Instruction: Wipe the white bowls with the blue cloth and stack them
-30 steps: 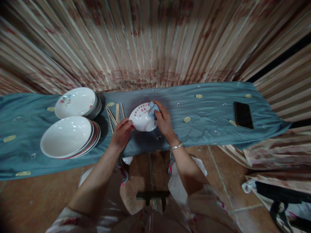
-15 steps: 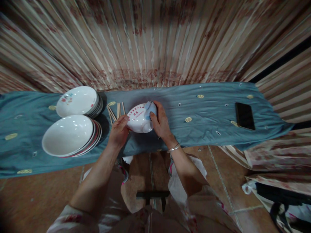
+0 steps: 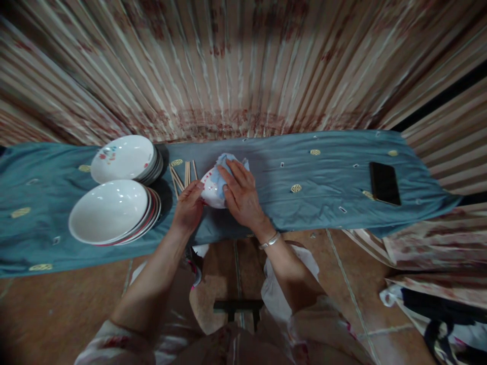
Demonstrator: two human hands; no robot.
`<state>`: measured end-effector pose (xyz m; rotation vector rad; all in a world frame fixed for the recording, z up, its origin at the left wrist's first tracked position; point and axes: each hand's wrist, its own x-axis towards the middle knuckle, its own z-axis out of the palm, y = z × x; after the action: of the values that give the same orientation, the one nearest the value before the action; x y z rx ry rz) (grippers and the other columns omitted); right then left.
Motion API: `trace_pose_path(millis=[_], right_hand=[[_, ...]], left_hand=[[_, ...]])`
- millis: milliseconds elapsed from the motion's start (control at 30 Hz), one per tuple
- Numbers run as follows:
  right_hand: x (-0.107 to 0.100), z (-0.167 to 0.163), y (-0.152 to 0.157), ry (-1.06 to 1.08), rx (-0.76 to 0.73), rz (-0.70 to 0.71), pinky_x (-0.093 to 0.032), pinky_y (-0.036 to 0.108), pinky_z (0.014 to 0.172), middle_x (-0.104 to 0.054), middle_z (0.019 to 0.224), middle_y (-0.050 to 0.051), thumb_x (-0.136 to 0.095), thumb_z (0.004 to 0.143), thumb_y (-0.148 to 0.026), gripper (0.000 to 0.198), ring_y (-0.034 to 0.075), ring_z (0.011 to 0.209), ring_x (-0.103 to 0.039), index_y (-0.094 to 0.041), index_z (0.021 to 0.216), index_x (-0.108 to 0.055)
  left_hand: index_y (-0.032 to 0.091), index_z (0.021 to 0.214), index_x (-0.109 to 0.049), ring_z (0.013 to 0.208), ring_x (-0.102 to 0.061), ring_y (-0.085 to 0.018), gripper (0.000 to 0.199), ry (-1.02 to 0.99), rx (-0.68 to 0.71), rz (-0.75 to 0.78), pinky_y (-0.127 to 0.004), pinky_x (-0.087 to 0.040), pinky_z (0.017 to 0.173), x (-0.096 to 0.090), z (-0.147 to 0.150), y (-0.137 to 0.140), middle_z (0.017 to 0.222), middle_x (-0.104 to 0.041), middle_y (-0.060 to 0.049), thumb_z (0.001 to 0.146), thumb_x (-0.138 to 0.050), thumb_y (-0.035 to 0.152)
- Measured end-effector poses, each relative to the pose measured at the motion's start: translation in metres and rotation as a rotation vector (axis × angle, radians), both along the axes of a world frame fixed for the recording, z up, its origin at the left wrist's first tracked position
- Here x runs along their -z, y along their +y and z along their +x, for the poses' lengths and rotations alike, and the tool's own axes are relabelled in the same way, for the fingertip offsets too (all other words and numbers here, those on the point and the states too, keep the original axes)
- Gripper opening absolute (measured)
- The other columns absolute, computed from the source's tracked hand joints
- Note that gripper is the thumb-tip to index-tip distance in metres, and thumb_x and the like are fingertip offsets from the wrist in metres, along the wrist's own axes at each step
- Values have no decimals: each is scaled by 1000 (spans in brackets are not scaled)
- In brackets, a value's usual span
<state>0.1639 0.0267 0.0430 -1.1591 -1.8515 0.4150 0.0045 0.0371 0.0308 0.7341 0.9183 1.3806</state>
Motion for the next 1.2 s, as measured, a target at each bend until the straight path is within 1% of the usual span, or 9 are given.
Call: trace_pose_path(millis=[133, 267, 333, 433, 533, 667, 867, 1033, 1200], right_hand=[[0, -3, -1, -40, -43, -18, -19, 56, 129, -44, 161, 1, -35, 104, -48, 50, 26, 155, -28, -33, 149, -50], [3, 0, 5, -20, -19, -31, -16, 57, 129, -43, 162, 1, -32, 104, -51, 52, 26, 156, -26, -32, 151, -48], [5, 2, 10, 10, -12, -41, -16, 54, 130, -43, 162, 2, -31, 104, -52, 54, 25, 156, -26, -31, 151, -48], [11, 6, 19, 77, -23, -76, -20, 49, 131, -45, 161, 3, -31, 104, -54, 56, 23, 154, -31, -29, 151, -49], [17, 11, 27, 152, -32, -134, -22, 47, 130, -49, 158, 5, -31, 104, -57, 58, 21, 151, -38, -27, 150, -49], [24, 15, 32, 246, -26, -222, -24, 43, 129, -50, 157, 7, -34, 102, -62, 63, 21, 149, -41, -23, 149, -50], [37, 15, 32, 369, 29, -372, -24, 41, 129, -48, 158, 10, -37, 97, -71, 76, 22, 151, -39, -18, 150, -50], [52, 13, 32, 430, 58, -423, -22, 41, 129, -45, 161, 9, -35, 91, -81, 87, 22, 152, -36, -20, 152, -47], [56, 8, 29, 436, 89, -463, -18, 42, 130, -43, 161, 11, -34, 86, -88, 99, 23, 155, -32, -16, 155, -43]], left_hand=[[19, 74, -69, 57, -49, -10, 28, 7, -10, 19, -23, -39, 54, 2, 0, -1, 67, -61, 2, 71, -82, 44], [19, 77, -70, 59, -52, -11, 27, 4, -7, -4, -23, -42, 56, 2, 1, -1, 69, -63, 2, 71, -82, 43], [19, 76, -70, 60, -54, -11, 27, -9, -19, -20, -23, -43, 57, 2, 1, -1, 70, -64, 1, 71, -82, 42], [18, 74, -68, 59, -54, -10, 27, -21, -36, -42, -22, -43, 56, 2, 1, 1, 68, -63, 2, 71, -82, 41], [17, 74, -67, 60, -56, -10, 29, -37, -41, -56, -21, -43, 57, 2, -1, 2, 69, -65, 2, 68, -84, 40], [17, 76, -66, 61, -58, -10, 31, -77, -35, -73, -22, -44, 58, 4, -4, 2, 72, -68, 1, 66, -86, 39], [17, 80, -66, 66, -63, -12, 22, -99, -29, -104, -24, -50, 67, 10, -8, 4, 75, -70, 0, 76, -80, 35], [17, 78, -65, 69, -65, -12, 20, -149, -40, -102, -24, -51, 71, 9, -9, 4, 78, -73, 0, 78, -79, 32], [17, 76, -65, 73, -68, -11, 13, -197, -61, -120, -22, -53, 80, 5, -8, 5, 77, -73, 0, 82, -74, 24]])
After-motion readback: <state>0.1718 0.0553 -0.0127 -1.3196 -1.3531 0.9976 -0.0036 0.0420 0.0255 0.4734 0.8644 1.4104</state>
